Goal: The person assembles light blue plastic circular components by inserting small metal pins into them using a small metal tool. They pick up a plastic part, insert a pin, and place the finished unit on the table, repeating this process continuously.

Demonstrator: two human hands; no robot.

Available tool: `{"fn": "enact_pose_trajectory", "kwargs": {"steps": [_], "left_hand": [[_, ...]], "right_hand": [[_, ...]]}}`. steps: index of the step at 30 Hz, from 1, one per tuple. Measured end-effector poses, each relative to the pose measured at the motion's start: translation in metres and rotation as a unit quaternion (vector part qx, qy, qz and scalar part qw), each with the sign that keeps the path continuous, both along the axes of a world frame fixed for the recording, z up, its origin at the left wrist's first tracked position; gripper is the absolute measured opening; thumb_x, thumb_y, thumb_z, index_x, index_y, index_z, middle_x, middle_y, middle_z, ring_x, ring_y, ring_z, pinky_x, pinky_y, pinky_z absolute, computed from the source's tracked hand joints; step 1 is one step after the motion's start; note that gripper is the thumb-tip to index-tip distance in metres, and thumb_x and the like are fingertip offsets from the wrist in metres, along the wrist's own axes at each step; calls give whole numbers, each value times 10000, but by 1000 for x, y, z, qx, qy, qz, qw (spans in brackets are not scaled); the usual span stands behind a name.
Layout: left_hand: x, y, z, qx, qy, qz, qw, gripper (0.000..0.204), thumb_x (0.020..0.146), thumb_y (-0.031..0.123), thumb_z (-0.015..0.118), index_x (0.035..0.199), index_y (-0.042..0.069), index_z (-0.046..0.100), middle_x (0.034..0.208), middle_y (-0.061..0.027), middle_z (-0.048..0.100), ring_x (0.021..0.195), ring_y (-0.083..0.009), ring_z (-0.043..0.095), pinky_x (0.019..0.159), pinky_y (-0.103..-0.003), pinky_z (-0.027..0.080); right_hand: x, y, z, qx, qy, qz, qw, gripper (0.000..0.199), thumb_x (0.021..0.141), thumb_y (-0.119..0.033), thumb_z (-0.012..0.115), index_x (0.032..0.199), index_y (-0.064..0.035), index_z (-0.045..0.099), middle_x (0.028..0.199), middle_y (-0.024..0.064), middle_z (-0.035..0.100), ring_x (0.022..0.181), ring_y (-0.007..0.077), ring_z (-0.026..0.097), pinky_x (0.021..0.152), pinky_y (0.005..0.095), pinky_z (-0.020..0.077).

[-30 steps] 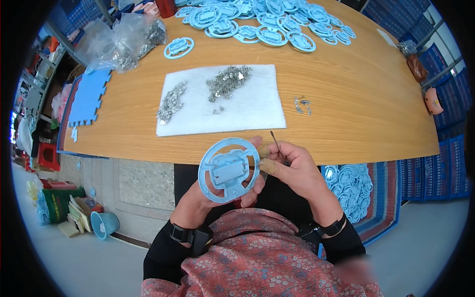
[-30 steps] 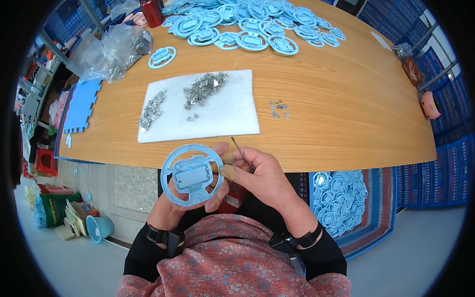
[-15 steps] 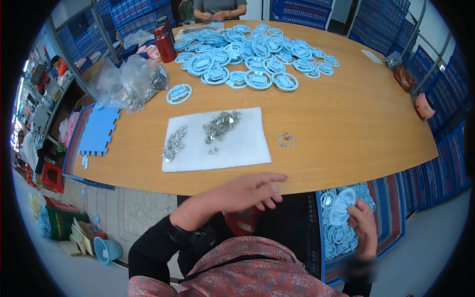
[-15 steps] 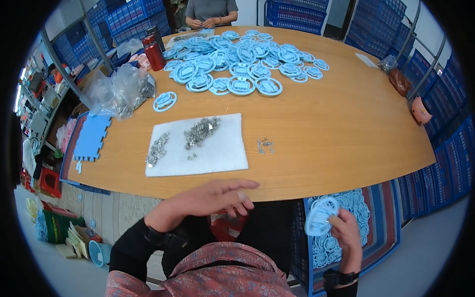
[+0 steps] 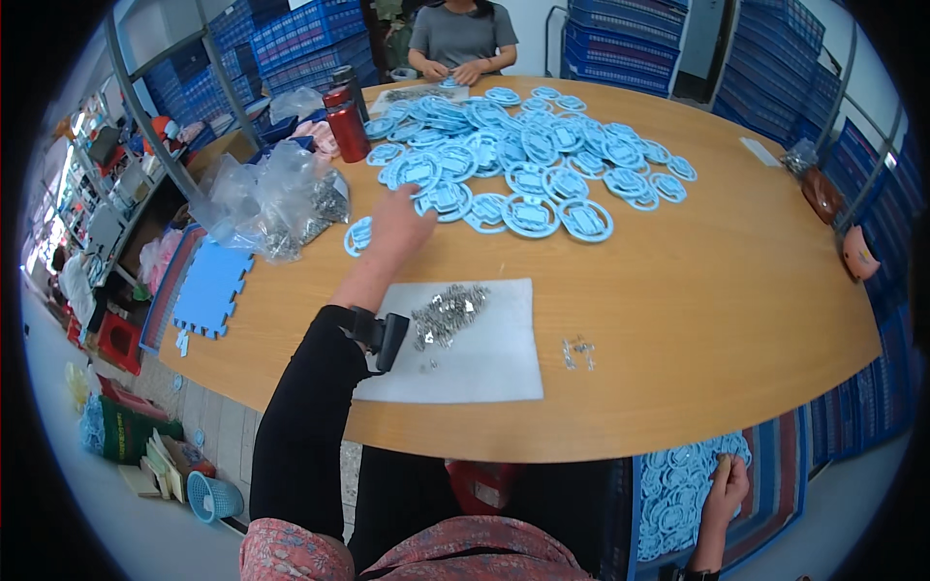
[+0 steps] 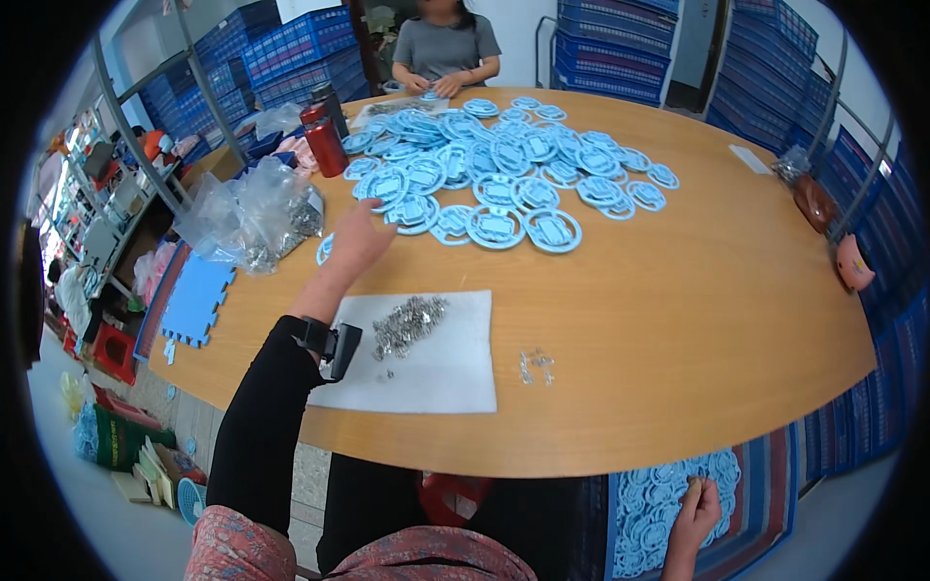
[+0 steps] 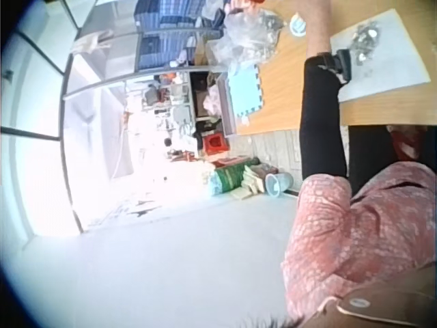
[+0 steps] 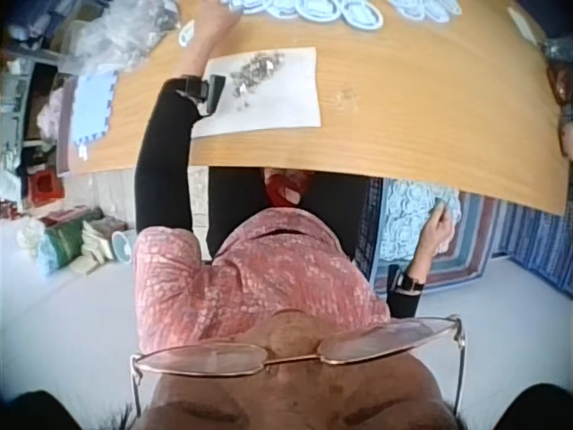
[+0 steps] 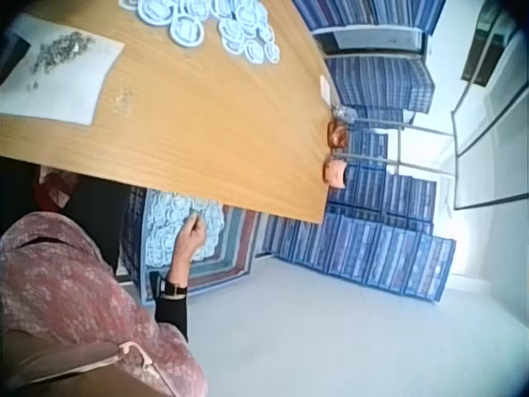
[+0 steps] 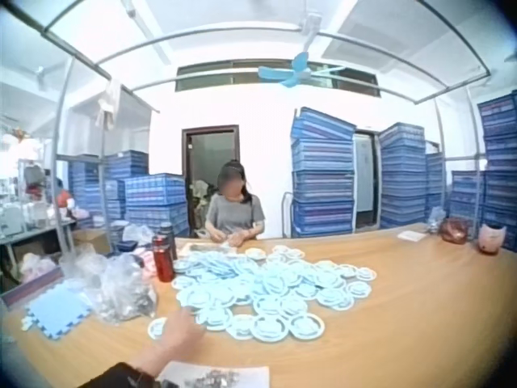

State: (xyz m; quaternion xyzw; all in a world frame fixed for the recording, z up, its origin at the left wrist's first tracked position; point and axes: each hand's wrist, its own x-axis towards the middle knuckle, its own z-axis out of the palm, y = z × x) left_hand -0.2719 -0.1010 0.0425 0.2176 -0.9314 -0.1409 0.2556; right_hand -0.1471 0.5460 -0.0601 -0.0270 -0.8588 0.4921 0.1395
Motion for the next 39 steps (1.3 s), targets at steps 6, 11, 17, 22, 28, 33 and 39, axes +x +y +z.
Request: {"fn": "enact_pose_trajectory", "kwargs": {"steps": [6,11,17,22,28,33,39], "left_hand": [[22,-76,-5,49,-202,121,971,1019,673,445,863,1497,43,417,1348,-244,597,1275,-369,560,1070,-413,451],[32,-77,-14,98,-186,57,976,916,700,352,820,1475,34,446,1233,-246,664,1155,-362,646,998,-416,511],[40,-54,-16,33,-90,-6,995,813,702,249,795,1421,11,500,1186,-238,675,1146,-379,616,997,-427,502],[47,-17,5,-33,-15,-46,998,821,679,192,810,1408,-12,494,1136,-214,685,1087,-382,594,974,-436,501],[90,93,44,-39,53,-260,963,905,671,146,814,1467,5,406,1153,-161,651,1102,-350,574,990,-442,464],[134,164,45,-25,70,-414,907,916,642,114,847,1452,24,427,1162,-132,643,1088,-346,568,985,-455,448],[174,176,33,-35,36,-462,886,873,643,124,863,1410,26,458,1195,-127,632,1102,-334,562,984,-459,448]], "right_hand": [[-20,-30,15,-40,26,53,998,228,1062,-201,528,959,-15,608,771,-25,491,649,40,409,583,216,325],[-31,-59,39,-30,49,85,995,242,1058,-222,536,965,-9,606,793,-21,508,659,45,417,590,218,331],[-29,-91,62,-59,85,130,986,282,1044,-248,555,1001,20,633,774,24,589,628,53,475,562,225,364],[-17,-121,76,-109,23,199,974,256,1054,-218,518,1032,1,650,701,33,570,558,72,484,517,232,375],[-16,-172,89,-106,-16,310,945,222,1029,-135,563,1171,24,627,833,36,619,683,73,561,601,223,443],[-18,-230,97,-306,-127,273,903,359,1000,-134,635,1314,21,555,996,39,673,804,76,598,679,224,485],[-19,-236,85,-344,-278,367,818,252,1033,-206,604,1214,-29,598,952,3,666,680,31,542,572,168,413]]}}
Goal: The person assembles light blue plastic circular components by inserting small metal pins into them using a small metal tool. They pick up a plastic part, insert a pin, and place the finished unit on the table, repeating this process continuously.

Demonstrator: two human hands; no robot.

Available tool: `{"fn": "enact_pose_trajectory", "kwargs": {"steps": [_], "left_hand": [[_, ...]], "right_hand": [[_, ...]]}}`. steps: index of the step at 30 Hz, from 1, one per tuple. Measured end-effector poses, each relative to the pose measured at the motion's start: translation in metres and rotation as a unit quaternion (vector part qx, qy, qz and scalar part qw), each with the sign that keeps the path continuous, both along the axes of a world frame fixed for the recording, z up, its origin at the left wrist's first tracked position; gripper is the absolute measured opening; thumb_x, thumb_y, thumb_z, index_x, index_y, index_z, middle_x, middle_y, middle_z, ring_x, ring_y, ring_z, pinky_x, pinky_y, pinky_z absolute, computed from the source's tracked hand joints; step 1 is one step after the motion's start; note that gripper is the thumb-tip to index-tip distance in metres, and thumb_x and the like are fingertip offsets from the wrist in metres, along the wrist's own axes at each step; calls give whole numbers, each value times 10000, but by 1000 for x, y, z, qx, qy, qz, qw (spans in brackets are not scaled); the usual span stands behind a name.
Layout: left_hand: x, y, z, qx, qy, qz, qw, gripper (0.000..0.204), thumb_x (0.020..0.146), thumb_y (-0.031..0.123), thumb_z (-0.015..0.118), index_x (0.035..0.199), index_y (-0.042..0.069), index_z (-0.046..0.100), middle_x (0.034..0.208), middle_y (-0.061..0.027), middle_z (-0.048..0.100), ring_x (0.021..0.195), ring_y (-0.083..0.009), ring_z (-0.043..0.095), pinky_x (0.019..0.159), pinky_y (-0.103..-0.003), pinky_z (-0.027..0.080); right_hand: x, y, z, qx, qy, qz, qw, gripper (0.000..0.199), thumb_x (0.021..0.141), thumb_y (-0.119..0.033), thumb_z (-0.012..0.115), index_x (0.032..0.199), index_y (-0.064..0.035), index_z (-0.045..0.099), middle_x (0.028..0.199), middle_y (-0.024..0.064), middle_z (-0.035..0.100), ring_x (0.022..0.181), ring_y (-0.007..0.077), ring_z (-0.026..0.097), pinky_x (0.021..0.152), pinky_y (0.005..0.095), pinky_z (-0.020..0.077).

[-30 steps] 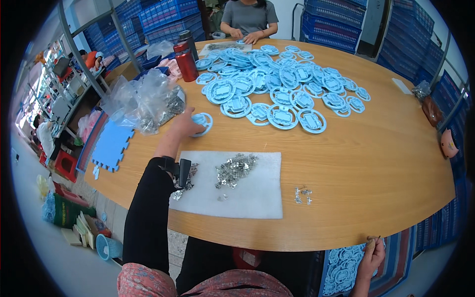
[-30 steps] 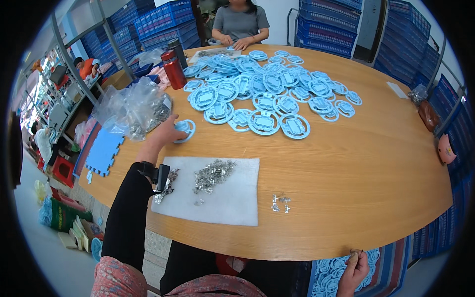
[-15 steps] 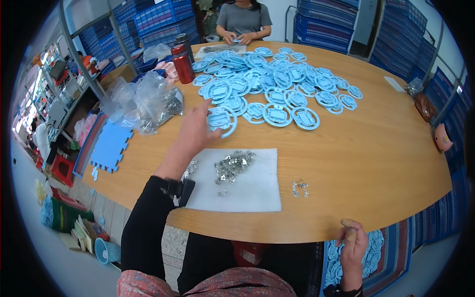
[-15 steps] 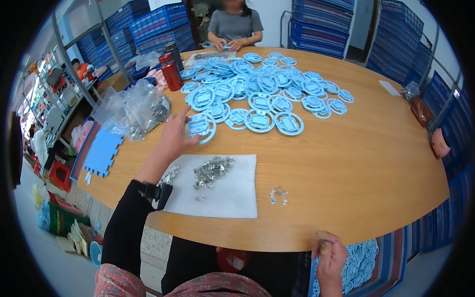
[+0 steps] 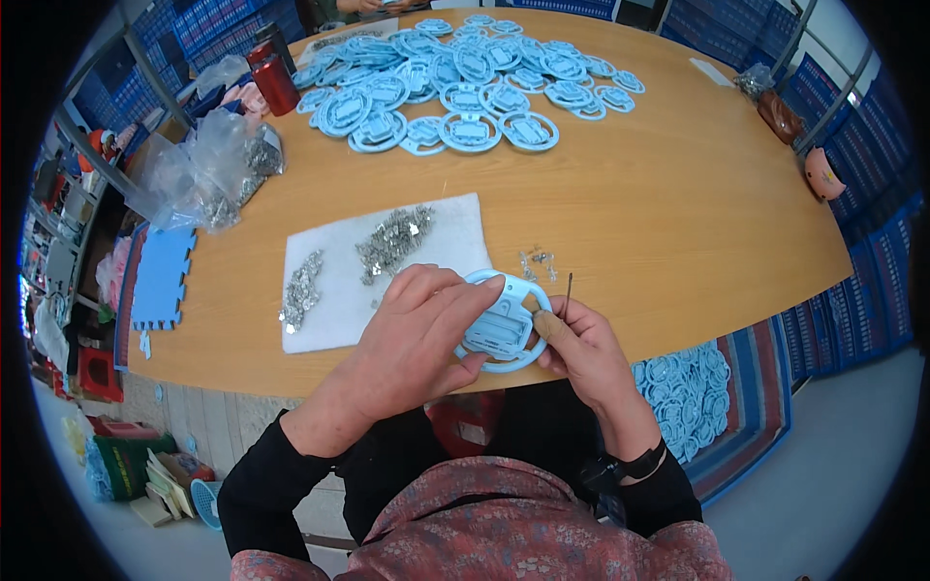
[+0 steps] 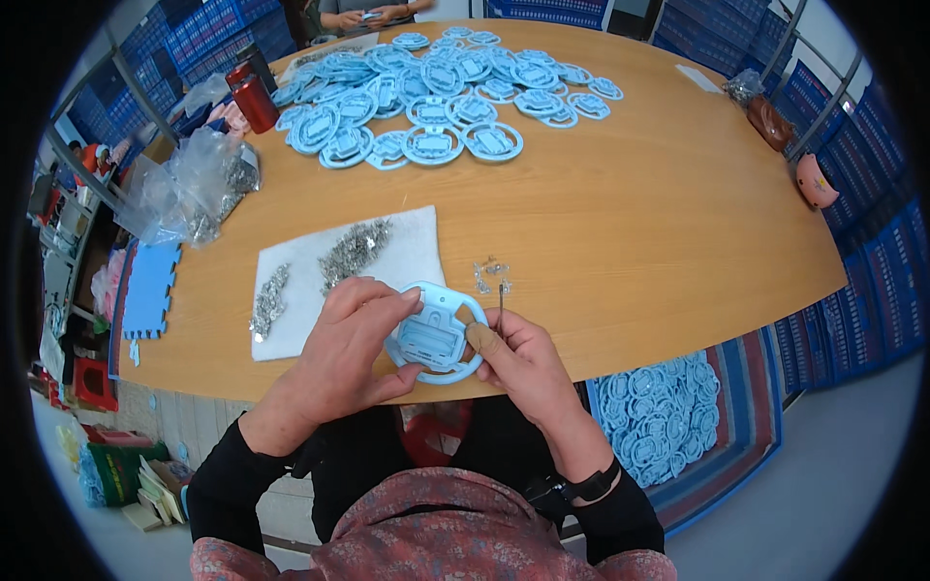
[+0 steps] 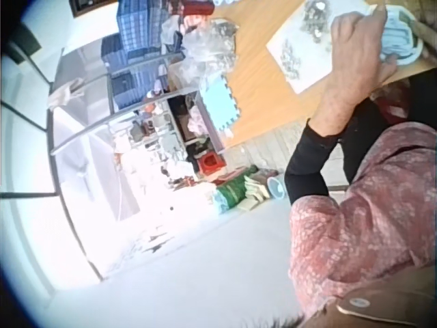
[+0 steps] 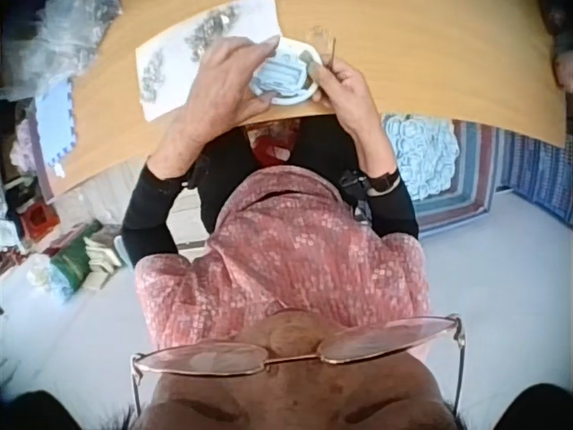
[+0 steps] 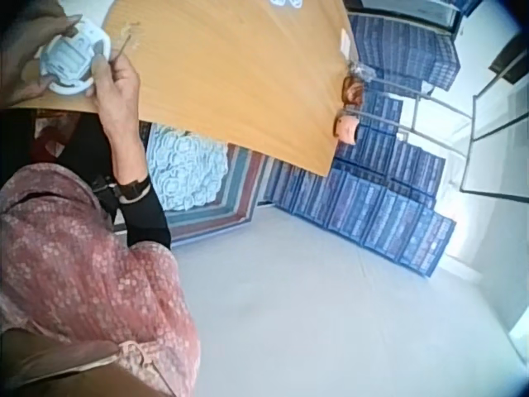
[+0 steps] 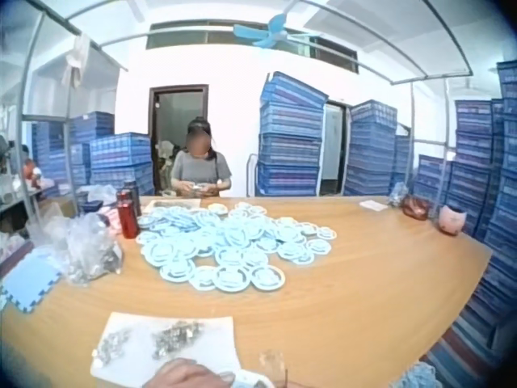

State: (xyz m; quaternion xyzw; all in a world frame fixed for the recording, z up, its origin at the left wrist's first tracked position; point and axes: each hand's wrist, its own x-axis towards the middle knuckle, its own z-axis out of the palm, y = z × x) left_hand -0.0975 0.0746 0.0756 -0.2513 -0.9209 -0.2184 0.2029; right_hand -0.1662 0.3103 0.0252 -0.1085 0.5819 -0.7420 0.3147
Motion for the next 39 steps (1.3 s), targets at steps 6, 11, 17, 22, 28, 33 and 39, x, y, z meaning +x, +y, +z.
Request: {"fn": "enact_pose_trajectory", "kwargs": {"steps": [6,11,17,22,28,33,39], "left_hand": [[34,26,-44,528,-162,141,821,510,940,171,689,1382,6,496,1228,-104,629,1207,-237,566,1035,-386,454],[43,24,-58,767,-293,121,558,319,1068,229,515,1302,15,554,1189,-61,643,1047,-119,640,878,-289,548],[41,15,-67,711,-284,195,613,270,1048,221,545,1202,16,629,1010,-41,698,867,-87,665,743,-247,544],[43,18,-68,658,-315,172,662,229,1032,176,575,1193,25,635,1016,-8,677,868,-57,630,768,-231,521],[37,27,-70,559,-302,172,753,205,1047,173,548,1158,38,653,943,4,676,824,-48,597,736,-230,493],[19,36,-55,478,-338,150,797,217,1052,208,551,1143,33,640,938,-6,661,870,-58,593,777,-237,494],[15,35,-64,454,-283,132,834,212,1030,246,612,1113,55,655,824,-40,680,759,-78,611,673,-271,514]], "right_hand": [[31,-8,-19,-58,-71,-1,996,202,1051,-225,576,1140,-48,613,932,8,682,674,45,568,547,163,403],[37,-10,-8,69,16,46,996,277,1033,-252,614,1170,-11,623,889,14,653,736,42,600,603,196,461],[-37,8,-17,336,433,-142,824,196,904,-124,688,1066,-15,696,901,138,674,782,281,662,711,361,526],[-66,-2,-20,374,483,-102,785,176,887,-107,685,1042,-25,699,910,162,670,848,351,661,761,417,530],[-73,-5,-25,367,432,-92,819,163,875,-95,708,1002,4,683,868,146,669,781,289,651,718,378,522],[-29,-18,-4,255,324,-70,908,154,862,-91,719,955,21,669,786,89,653,668,143,590,635,291,490],[7,-31,7,194,315,-41,928,140,856,-63,699,962,23,665,793,82,662,673,124,620,618,279,496]]}}
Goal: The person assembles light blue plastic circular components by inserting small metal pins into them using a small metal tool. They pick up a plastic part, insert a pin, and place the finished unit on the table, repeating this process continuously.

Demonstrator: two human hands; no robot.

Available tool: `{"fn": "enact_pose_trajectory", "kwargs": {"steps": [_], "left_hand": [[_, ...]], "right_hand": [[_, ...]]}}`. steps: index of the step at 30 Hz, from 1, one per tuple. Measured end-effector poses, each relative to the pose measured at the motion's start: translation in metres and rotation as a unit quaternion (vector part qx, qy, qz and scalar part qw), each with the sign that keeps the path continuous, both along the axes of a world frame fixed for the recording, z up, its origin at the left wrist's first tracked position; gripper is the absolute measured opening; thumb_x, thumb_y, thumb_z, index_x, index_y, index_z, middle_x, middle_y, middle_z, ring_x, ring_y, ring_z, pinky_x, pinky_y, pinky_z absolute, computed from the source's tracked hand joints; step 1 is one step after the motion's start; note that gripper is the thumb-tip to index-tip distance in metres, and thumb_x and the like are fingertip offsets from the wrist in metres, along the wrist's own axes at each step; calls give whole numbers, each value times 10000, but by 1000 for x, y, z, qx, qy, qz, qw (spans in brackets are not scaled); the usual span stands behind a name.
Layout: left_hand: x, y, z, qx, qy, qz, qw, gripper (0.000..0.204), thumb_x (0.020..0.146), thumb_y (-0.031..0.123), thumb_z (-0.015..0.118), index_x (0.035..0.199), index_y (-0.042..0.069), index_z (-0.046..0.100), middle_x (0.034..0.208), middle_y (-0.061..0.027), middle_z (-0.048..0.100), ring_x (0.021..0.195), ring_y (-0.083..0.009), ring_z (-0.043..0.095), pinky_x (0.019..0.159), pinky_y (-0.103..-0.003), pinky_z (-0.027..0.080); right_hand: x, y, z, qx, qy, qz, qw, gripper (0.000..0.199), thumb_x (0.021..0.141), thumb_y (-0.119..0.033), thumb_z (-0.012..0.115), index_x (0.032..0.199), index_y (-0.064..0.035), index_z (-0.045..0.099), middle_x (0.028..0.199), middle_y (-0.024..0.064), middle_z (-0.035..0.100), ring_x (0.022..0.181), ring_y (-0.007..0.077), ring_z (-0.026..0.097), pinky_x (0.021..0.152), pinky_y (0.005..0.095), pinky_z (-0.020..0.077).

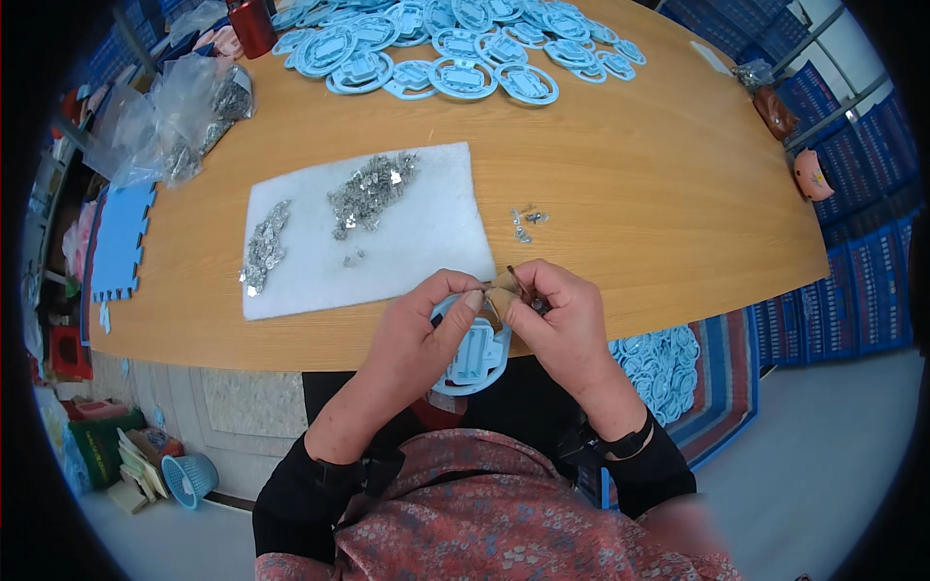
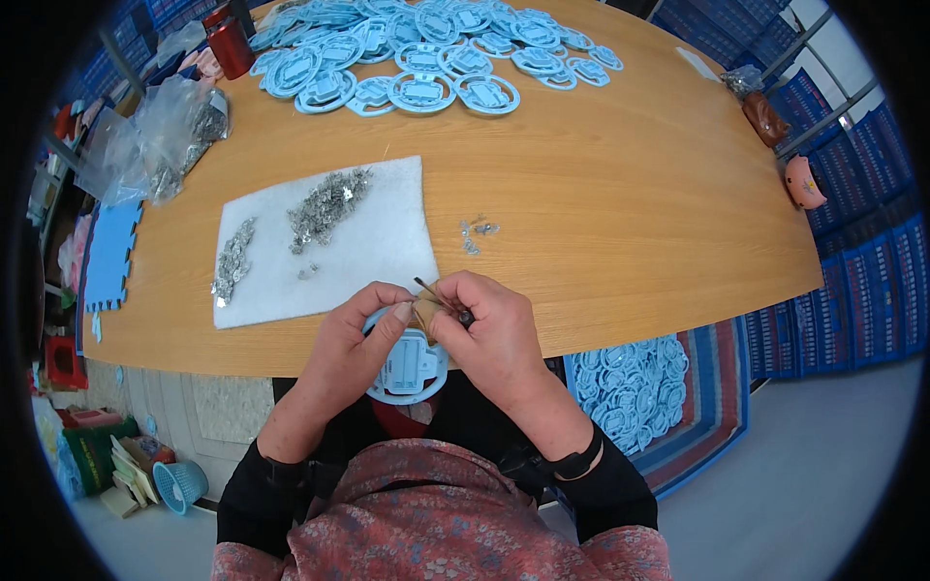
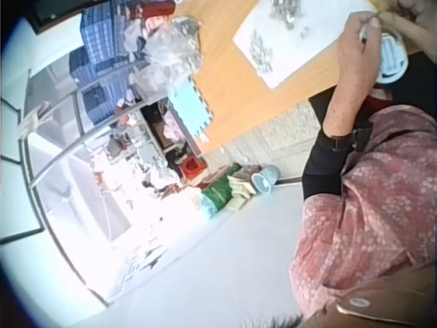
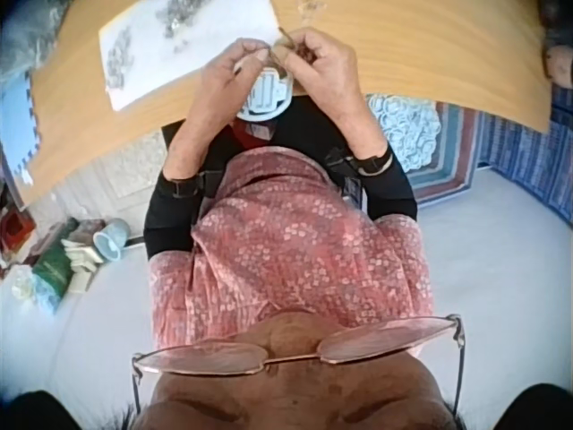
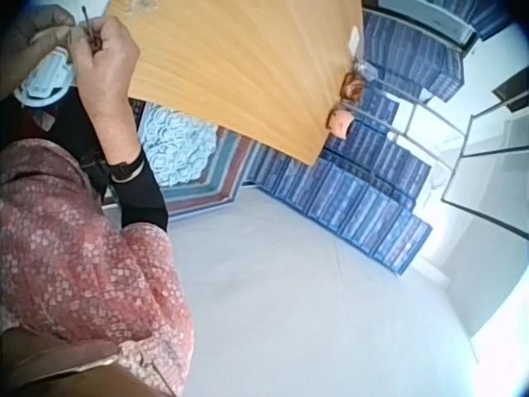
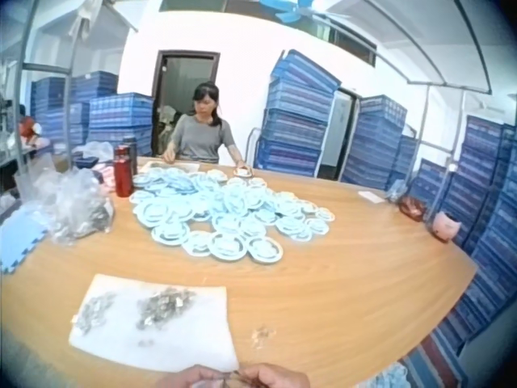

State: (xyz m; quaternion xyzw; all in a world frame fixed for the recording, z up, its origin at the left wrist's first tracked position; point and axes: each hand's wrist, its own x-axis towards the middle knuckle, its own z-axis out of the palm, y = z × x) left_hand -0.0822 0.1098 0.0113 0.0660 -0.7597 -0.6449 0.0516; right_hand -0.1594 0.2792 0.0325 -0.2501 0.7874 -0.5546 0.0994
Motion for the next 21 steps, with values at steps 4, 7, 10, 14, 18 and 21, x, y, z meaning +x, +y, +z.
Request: {"fn": "enact_pose_trajectory", "kwargs": {"steps": [4,7,10,14,18,21], "left_hand": [[6,-4,0,-4,-18,9,1000,183,1025,218,620,1094,51,654,795,-25,670,717,-67,588,641,-266,509],[9,-8,0,-21,-12,3,1000,176,1021,216,626,1082,53,654,791,-22,670,710,-67,585,641,-266,509],[11,-10,2,-55,1,-14,998,174,1021,213,619,1081,54,657,795,-28,671,725,-72,591,654,-273,510],[10,-14,-2,7,-5,5,1000,207,1041,201,555,1106,35,661,806,-51,667,758,-86,596,686,-283,509],[7,-30,-5,-7,-71,-7,997,240,1061,166,502,1141,4,659,919,-4,672,852,-54,575,762,-237,495],[4,-35,-11,-47,-84,-13,995,261,1061,176,505,1165,2,669,924,-6,671,851,-57,573,760,-237,495]], "right_hand": [[0,3,-3,-8,-34,24,999,144,861,-56,671,978,28,661,785,87,649,675,120,599,626,275,490],[-1,6,2,32,-41,57,997,154,862,-61,656,988,28,656,780,83,637,679,109,573,629,266,477],[-1,6,12,62,-55,93,992,146,882,-69,673,990,26,651,787,0,593,707,52,516,633,227,444],[-2,6,-4,-17,-131,92,987,183,852,-62,664,1018,15,645,767,43,592,664,88,533,602,257,440],[1,2,-13,-7,-37,104,994,184,854,-49,678,1029,4,655,767,31,573,661,82,533,600,252,436],[3,-6,-21,8,16,120,993,178,859,-45,685,1031,-7,660,775,48,589,663,106,561,605,261,449]]}}
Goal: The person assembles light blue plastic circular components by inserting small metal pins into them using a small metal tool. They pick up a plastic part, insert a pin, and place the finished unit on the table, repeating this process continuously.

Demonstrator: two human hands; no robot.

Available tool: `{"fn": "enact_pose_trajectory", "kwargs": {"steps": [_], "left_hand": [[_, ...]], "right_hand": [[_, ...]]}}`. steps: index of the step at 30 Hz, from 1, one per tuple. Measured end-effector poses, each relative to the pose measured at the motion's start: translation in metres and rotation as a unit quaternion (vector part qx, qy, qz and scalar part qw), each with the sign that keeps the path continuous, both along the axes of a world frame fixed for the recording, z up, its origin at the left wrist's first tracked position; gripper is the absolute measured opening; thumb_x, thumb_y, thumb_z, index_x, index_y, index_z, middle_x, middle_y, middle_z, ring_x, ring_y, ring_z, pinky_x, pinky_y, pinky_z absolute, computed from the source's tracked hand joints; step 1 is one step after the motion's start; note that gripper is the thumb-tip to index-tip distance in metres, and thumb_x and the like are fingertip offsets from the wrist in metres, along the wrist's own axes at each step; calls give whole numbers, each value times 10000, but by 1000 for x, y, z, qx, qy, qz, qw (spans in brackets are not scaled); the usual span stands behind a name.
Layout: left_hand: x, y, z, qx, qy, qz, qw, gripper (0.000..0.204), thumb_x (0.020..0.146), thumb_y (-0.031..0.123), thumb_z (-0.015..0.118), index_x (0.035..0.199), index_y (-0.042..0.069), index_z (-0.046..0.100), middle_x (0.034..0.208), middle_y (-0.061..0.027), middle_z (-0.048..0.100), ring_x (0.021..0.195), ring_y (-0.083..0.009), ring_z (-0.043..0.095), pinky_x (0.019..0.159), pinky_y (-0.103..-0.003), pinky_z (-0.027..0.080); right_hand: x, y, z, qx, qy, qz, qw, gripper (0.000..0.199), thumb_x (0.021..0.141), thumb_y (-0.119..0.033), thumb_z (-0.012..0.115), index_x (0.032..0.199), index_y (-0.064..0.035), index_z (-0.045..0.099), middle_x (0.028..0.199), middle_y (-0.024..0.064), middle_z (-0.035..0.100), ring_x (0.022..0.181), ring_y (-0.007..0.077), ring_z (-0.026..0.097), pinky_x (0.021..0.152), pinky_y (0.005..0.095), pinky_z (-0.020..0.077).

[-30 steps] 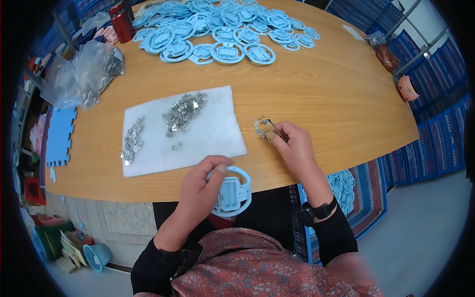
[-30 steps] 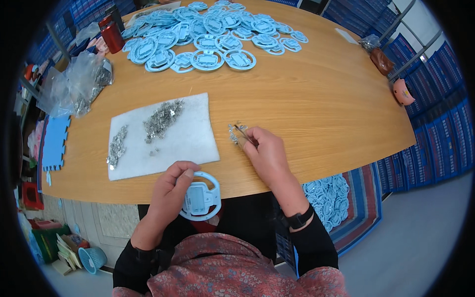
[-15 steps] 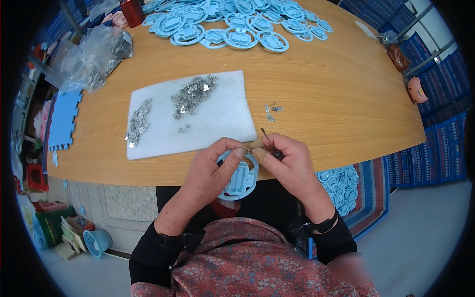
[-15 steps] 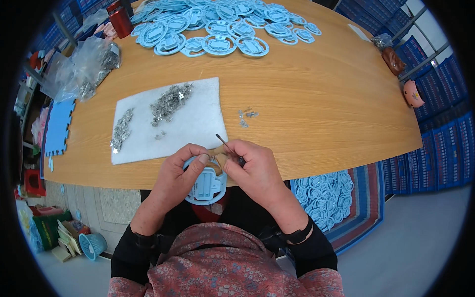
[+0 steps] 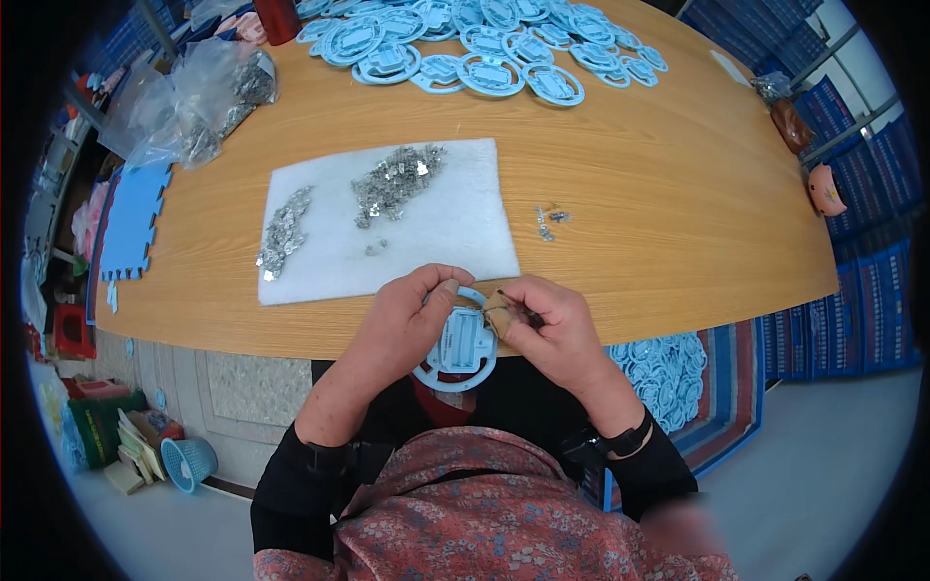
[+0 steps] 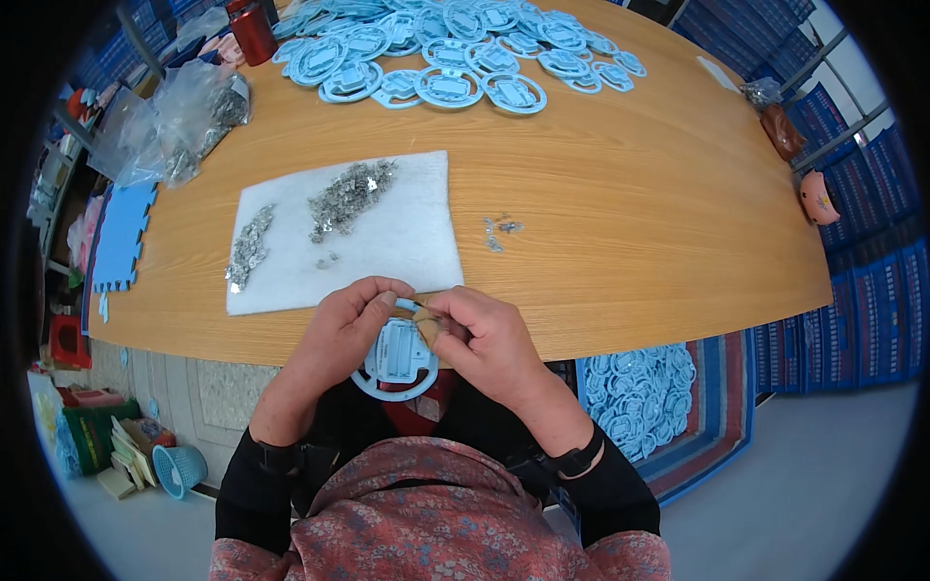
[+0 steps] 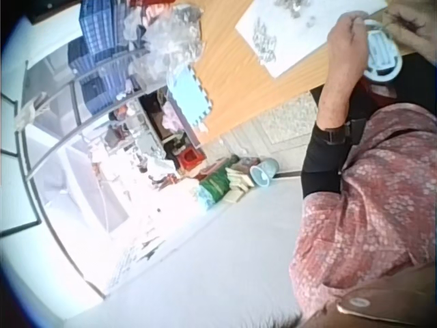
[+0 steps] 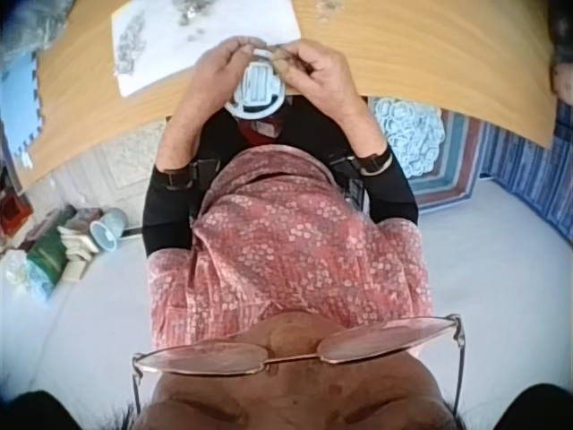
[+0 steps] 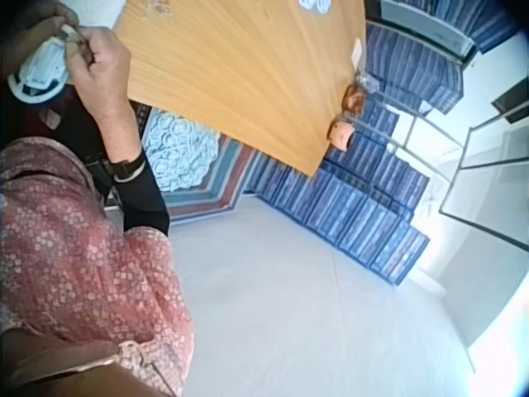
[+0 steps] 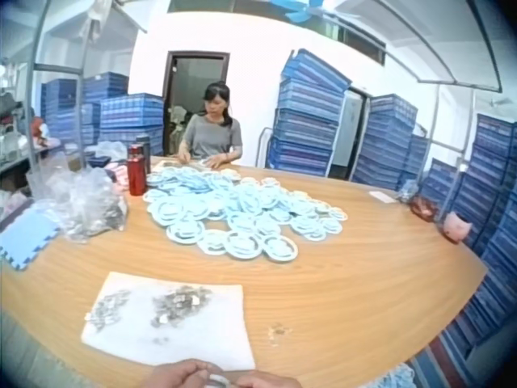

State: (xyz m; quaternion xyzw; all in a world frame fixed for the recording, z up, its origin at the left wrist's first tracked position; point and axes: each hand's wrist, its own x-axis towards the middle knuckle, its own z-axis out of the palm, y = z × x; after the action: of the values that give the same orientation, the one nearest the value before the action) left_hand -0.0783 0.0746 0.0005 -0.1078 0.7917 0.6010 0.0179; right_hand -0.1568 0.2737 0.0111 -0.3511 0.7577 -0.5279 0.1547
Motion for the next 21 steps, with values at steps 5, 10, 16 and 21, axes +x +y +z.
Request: {"fn": "enact_pose_trajectory", "kwargs": {"steps": [5,10,16,21], "left_hand": [[-1,-2,-4,-11,-6,3,1000,272,1059,185,511,1167,0,678,897,-1,669,832,-57,569,742,-240,497],[-3,-2,4,46,-63,9,997,292,1014,185,547,1203,-6,661,870,-25,679,781,-68,587,684,-247,505],[0,-6,7,56,-44,-40,997,368,919,132,631,1256,-16,632,891,-53,705,775,-75,625,680,-255,530],[1,-3,16,-9,-64,-26,998,321,926,61,609,1237,-2,656,948,-29,696,866,-60,601,770,-252,525]], "right_hand": [[-4,-7,-10,28,95,18,995,189,830,-46,694,1015,-24,663,824,116,646,702,247,647,631,339,504],[-8,-7,-6,46,162,38,985,183,828,-72,695,1003,-48,650,889,129,673,793,332,661,688,395,530],[-8,-10,7,103,178,70,976,222,857,-72,667,1075,-63,624,937,127,671,853,357,655,717,416,529],[-2,-2,5,52,129,30,990,259,886,-73,633,1145,-73,623,955,148,660,874,391,649,731,446,526]]}}
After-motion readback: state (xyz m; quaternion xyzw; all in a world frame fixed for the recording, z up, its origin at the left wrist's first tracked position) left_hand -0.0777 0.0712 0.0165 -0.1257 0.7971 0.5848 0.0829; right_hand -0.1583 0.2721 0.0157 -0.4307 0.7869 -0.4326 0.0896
